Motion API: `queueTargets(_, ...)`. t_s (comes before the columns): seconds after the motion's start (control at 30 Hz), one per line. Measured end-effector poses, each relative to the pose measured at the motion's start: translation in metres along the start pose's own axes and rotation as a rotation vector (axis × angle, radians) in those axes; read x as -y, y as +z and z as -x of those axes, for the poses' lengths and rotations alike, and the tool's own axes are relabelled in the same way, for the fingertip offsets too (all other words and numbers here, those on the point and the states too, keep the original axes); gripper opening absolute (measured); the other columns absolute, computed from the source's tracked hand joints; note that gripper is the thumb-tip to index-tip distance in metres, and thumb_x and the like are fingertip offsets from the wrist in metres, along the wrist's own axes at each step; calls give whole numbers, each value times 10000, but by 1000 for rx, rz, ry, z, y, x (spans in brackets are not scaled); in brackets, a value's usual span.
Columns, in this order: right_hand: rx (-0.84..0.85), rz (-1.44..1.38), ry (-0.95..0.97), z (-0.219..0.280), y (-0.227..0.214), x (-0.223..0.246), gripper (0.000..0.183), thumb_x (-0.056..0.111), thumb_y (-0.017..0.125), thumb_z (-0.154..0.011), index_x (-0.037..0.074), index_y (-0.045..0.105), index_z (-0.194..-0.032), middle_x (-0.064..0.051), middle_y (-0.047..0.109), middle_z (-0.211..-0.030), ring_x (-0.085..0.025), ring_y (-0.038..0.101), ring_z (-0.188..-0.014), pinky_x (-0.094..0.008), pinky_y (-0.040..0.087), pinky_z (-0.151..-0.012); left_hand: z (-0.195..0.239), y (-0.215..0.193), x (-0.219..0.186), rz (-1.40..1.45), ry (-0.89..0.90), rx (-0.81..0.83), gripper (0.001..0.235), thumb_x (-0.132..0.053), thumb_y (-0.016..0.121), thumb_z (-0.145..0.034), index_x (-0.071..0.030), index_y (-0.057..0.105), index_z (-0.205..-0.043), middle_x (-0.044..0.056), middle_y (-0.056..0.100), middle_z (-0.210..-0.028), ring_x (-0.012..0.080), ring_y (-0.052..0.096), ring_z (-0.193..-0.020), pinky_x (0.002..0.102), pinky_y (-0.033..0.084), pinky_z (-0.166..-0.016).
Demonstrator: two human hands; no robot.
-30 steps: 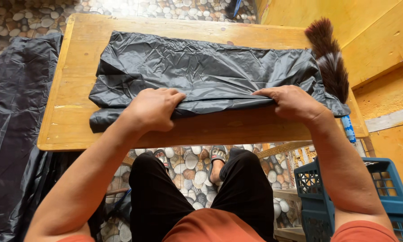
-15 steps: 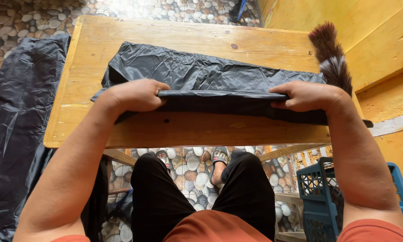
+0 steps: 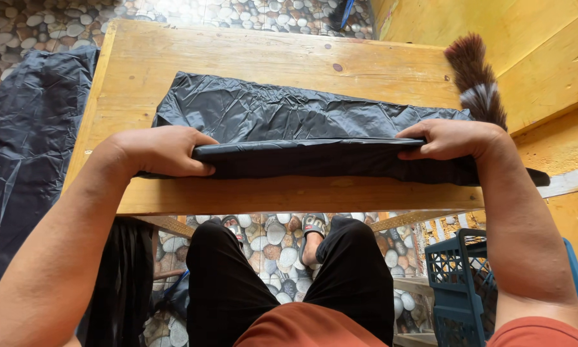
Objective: The person folds a large black plastic sheet on a wooden table, using a brush to smooth the surface and pressing down to create neat creases. They roll the sheet into a compact bundle and tuck the ends to secure it.
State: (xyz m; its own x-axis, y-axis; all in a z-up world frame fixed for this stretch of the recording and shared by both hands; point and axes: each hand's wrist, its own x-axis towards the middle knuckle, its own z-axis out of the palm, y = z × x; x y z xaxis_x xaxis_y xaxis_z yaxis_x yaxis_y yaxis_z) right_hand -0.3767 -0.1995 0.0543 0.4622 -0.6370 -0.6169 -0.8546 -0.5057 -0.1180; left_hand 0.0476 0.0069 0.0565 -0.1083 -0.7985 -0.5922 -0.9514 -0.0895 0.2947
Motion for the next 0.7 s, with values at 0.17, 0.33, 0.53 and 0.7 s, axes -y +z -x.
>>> queueTargets(0.17, 22, -62, -20, 0, 0, 4, 584, 434, 732, -828, 235, 682, -1375, 69, 713, -1395, -88, 634, -1264, -246, 429, -1097, -21, 7, 13, 79, 30, -115, 191, -278, 537, -924, -122, 647, -937, 112, 739, -907, 278, 623, -845, 397, 463, -782)
queueTargets(0.33, 31, -80, 20, 2, -1, 1, 648, 449, 744, -809, 209, 651, -1404, 72, 692, -1427, -88, 616, -1298, -248, 417, -1122, -52, 17, 32, 342, 35, -159, 155, -216, 492, -907, -112, 601, -871, 46, 548, -742, 202, 474, -709, 347, 391, -662)
queueTargets(0.53, -5, 46, 152, 30, -8, -15, 812, 580, 776, -711, 211, 618, -1417, 25, 699, -1392, -168, 676, -1214, -293, 494, -1028, -69, 9, 39, 457, -124, -186, 286, -309, 523, -926, -77, 683, -973, 27, 585, -893, 190, 508, -868, 342, 390, -825)
queueTargets(0.7, -76, -166, 294, 77, -4, -61, 789, 349, 852, -712, 413, 602, -1458, 121, 642, -1499, -85, 560, -1391, -315, 414, -1149, -61, 0, 33, 457, -200, -166, 358, -336, 538, -887, -95, 708, -1089, 38, 657, -1053, 193, 561, -1002, 338, 400, -933)
